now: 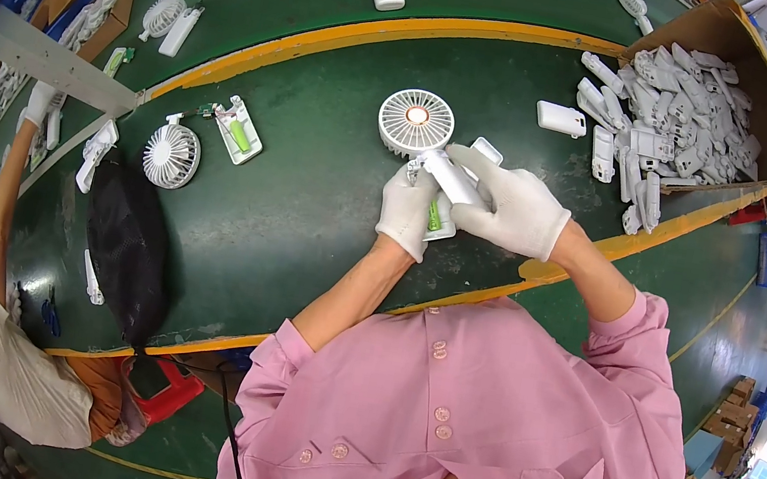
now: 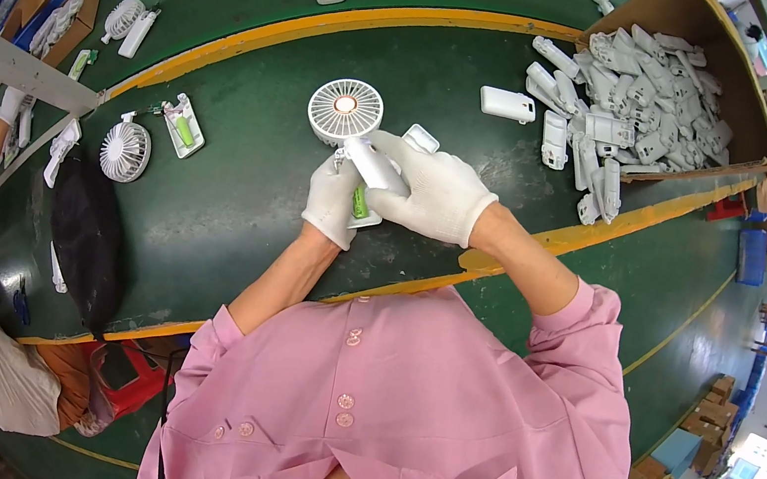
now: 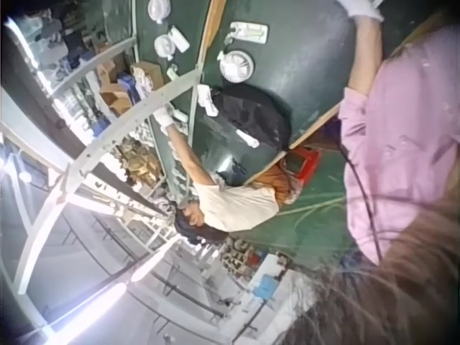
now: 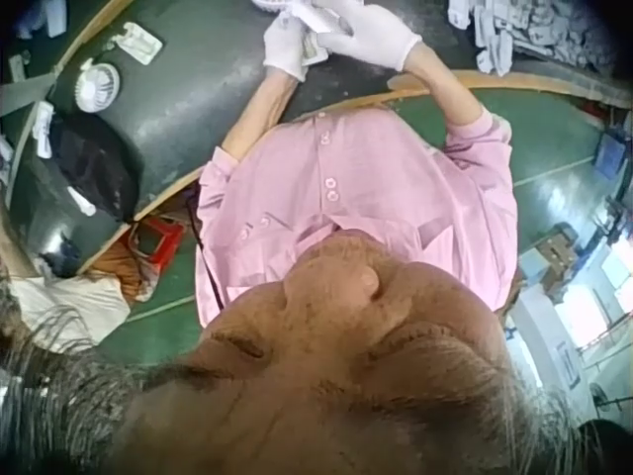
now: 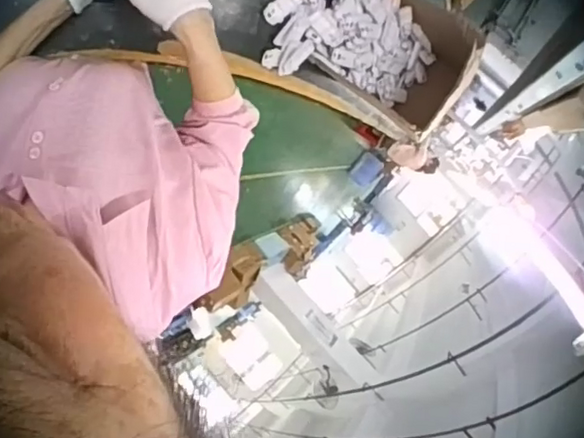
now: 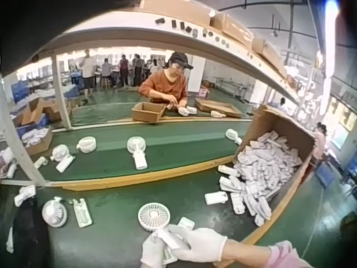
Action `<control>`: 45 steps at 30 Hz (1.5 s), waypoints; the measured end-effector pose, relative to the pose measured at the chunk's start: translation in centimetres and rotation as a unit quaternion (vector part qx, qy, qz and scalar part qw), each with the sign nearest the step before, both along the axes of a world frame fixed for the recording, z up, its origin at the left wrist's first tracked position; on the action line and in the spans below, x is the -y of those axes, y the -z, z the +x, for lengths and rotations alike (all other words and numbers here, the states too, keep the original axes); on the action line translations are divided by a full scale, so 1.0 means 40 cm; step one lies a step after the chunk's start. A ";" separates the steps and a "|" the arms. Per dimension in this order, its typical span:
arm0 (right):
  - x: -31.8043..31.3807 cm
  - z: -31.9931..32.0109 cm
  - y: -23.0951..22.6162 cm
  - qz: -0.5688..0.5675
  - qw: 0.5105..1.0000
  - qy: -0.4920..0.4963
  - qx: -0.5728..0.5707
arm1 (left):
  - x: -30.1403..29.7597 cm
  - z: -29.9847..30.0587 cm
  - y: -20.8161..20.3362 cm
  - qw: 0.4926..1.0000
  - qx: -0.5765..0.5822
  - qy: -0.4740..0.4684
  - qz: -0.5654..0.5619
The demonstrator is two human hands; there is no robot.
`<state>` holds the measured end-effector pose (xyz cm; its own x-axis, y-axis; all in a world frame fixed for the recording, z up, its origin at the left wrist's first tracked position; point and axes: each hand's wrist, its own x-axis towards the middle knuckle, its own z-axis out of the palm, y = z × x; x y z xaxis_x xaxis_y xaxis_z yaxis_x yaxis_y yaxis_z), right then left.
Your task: The person assembles portable fans by fitting circuit components into the handle bases, snapping plastic handle covers into place by hand, and placing the assembled fans onto the conveyor belt.
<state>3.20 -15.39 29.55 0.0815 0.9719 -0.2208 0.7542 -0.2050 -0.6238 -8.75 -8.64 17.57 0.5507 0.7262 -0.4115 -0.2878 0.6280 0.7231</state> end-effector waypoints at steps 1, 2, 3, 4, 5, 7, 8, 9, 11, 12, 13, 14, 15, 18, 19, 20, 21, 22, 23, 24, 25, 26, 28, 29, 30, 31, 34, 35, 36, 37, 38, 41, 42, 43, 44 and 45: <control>-0.008 -0.002 -0.002 -0.006 0.998 -0.024 0.050 | 0.002 0.003 0.003 1.000 0.001 -0.002 -0.001; -0.015 -0.006 -0.005 -0.012 0.994 -0.049 0.100 | 0.003 0.005 0.007 1.000 -0.018 -0.006 0.023; -0.022 -0.014 -0.013 -0.013 0.993 -0.052 0.101 | 0.004 0.008 0.012 0.998 -0.036 -0.010 0.047; -0.033 -0.024 -0.024 -0.031 0.986 -0.073 0.145 | 0.006 0.011 0.021 0.998 -0.036 -0.015 0.046; -0.043 -0.032 -0.033 -0.048 0.976 -0.094 0.189 | 0.008 0.015 0.031 0.998 -0.039 -0.018 0.052; -0.060 -0.039 -0.044 -0.075 0.968 -0.119 0.208 | 0.009 0.017 0.035 0.997 -0.041 -0.024 0.056; -0.067 -0.040 -0.046 -0.101 0.959 -0.138 0.227 | 0.009 0.018 0.029 0.995 -0.071 -0.012 0.073; -0.074 -0.040 -0.047 -0.103 0.958 -0.143 0.228 | 0.009 0.020 0.026 0.991 -0.101 0.000 0.089; -0.088 -0.043 -0.051 -0.128 0.945 -0.163 0.253 | 0.009 0.020 0.033 0.989 -0.111 -0.001 0.100; -0.091 -0.045 -0.051 -0.131 0.943 -0.168 0.254 | 0.008 0.020 0.037 0.986 -0.122 0.003 0.113; -0.095 -0.048 -0.048 -0.139 0.944 -0.167 0.248 | 0.007 0.016 0.039 0.987 -0.121 -0.002 0.109; -0.097 -0.051 -0.044 -0.147 0.945 -0.165 0.242 | 0.005 0.011 0.041 0.983 -0.125 0.017 0.133; -0.095 -0.050 -0.037 -0.150 0.943 -0.172 0.244 | 0.004 0.005 0.044 0.978 -0.129 0.036 0.157; -0.082 -0.041 -0.023 -0.112 0.955 -0.164 0.222 | 0.002 -0.008 0.080 0.992 0.037 0.074 0.100; -0.078 -0.041 -0.020 -0.103 0.960 -0.155 0.209 | 0.000 -0.016 0.071 0.993 0.041 0.063 0.096; -0.073 -0.039 -0.017 -0.094 0.966 -0.144 0.196 | -0.005 -0.028 0.048 0.983 0.137 0.112 0.056; -0.066 -0.034 -0.012 -0.097 0.963 -0.152 0.200 | -0.011 -0.038 0.028 0.959 0.233 0.159 0.018; -0.060 -0.033 -0.006 -0.085 0.965 -0.135 0.206 | -0.020 -0.049 0.019 0.950 0.249 0.190 -0.016; -0.052 -0.031 0.002 -0.074 0.968 -0.118 0.211 | -0.024 -0.056 0.021 0.950 0.253 0.183 -0.017; -0.043 -0.030 0.012 -0.057 0.967 -0.117 0.220 | -0.027 -0.062 0.024 0.944 0.262 0.198 -0.032; -0.035 -0.028 0.021 -0.057 0.966 -0.123 0.221 | -0.026 -0.067 0.023 0.938 0.270 0.213 -0.046; -0.028 -0.025 0.029 -0.027 0.971 -0.115 0.208 | -0.023 -0.070 0.017 0.939 0.271 0.208 -0.047; -0.016 -0.027 0.046 0.001 0.975 -0.107 0.193 | -0.020 -0.070 0.001 0.912 0.350 0.191 -0.091; -0.011 -0.031 0.056 0.014 0.972 -0.107 0.209 | -0.020 -0.070 0.001 0.912 0.350 0.190 -0.093; -0.007 -0.034 0.063 0.028 0.968 -0.106 0.224 | -0.021 -0.071 0.001 0.916 0.344 0.190 -0.084; -0.005 -0.034 0.066 0.026 0.969 -0.107 0.223 | -0.021 -0.070 0.001 0.919 0.337 0.189 -0.075; 0.006 -0.028 0.077 0.012 0.961 -0.131 0.242 | -0.011 -0.060 -0.001 0.932 0.311 0.181 -0.053; 0.014 -0.023 0.087 0.032 0.959 -0.138 0.244 | -0.010 -0.056 -0.001 0.932 0.311 0.179 -0.055; 0.019 -0.020 0.098 0.053 0.957 -0.144 0.245 | -0.010 -0.052 -0.002 0.932 0.308 0.181 -0.057; 0.023 -0.023 0.109 0.051 0.957 -0.148 0.244 | -0.006 -0.050 -0.002 0.934 0.303 0.182 -0.059; 0.026 -0.026 0.121 0.084 0.954 -0.153 0.243 | 0.002 -0.043 0.016 0.934 0.302 0.178 -0.061; 0.042 -0.022 0.158 0.129 0.944 -0.162 0.256 | 0.021 -0.019 0.055 0.954 0.257 0.155 -0.001; 0.048 -0.021 0.166 0.142 0.938 -0.166 0.270 | 0.029 -0.017 0.056 0.968 0.217 0.125 0.026; 0.051 -0.023 0.172 0.143 0.938 -0.165 0.270 | 0.034 -0.017 0.052 0.979 0.175 0.094 0.053; 0.054 -0.030 0.177 0.144 0.930 -0.168 0.292 | 0.038 -0.017 0.050 0.978 0.175 0.095 0.055; 0.055 -0.036 0.181 0.146 0.923 -0.171 0.313 | 0.041 -0.016 0.048 0.982 0.165 0.077 0.055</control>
